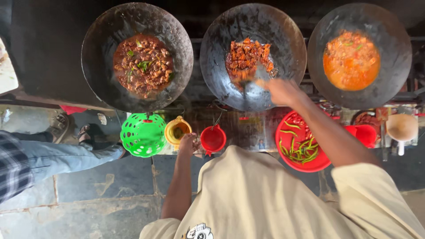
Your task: The person stirs food in three woks using a spatula, adding chopped green chilies to the middle wok. The person continues to stir the contents of each wok to mix the ingredients.
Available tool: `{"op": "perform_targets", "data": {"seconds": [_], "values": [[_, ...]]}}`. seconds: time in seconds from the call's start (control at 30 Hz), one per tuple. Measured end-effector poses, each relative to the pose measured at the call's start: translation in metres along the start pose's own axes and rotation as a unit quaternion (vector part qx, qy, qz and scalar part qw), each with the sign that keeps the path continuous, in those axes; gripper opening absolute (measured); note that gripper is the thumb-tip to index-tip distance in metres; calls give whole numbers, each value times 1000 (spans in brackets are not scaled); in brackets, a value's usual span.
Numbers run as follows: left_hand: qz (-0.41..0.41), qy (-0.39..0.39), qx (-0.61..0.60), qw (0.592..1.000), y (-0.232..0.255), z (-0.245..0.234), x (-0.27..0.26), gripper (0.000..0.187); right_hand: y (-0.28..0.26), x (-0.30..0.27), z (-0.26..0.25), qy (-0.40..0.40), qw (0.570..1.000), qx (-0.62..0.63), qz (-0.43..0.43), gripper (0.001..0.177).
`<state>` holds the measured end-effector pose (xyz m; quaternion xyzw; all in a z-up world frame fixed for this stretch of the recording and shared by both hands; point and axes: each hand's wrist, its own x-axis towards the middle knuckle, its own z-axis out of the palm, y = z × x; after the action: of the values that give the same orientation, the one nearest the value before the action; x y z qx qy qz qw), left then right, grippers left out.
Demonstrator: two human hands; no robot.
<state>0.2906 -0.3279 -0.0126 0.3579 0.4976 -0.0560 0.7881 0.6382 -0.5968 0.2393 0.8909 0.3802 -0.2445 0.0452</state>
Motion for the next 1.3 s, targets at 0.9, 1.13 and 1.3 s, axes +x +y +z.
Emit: {"op": "perform_targets", "data": {"seconds": [0.9, 1.13, 1.3], "values": [[49, 207, 746, 631, -57, -139, -109, 15, 11, 40, -36, 135, 984, 98, -56, 30], [-97, 263, 143, 949, -104, -131, -146, 31, 36, -48, -2, -16, 999, -15, 28, 38], [-135, 222, 283, 923, -94, -93, -126, 33, 1, 27, -13, 85, 996, 0, -23, 39]]}}
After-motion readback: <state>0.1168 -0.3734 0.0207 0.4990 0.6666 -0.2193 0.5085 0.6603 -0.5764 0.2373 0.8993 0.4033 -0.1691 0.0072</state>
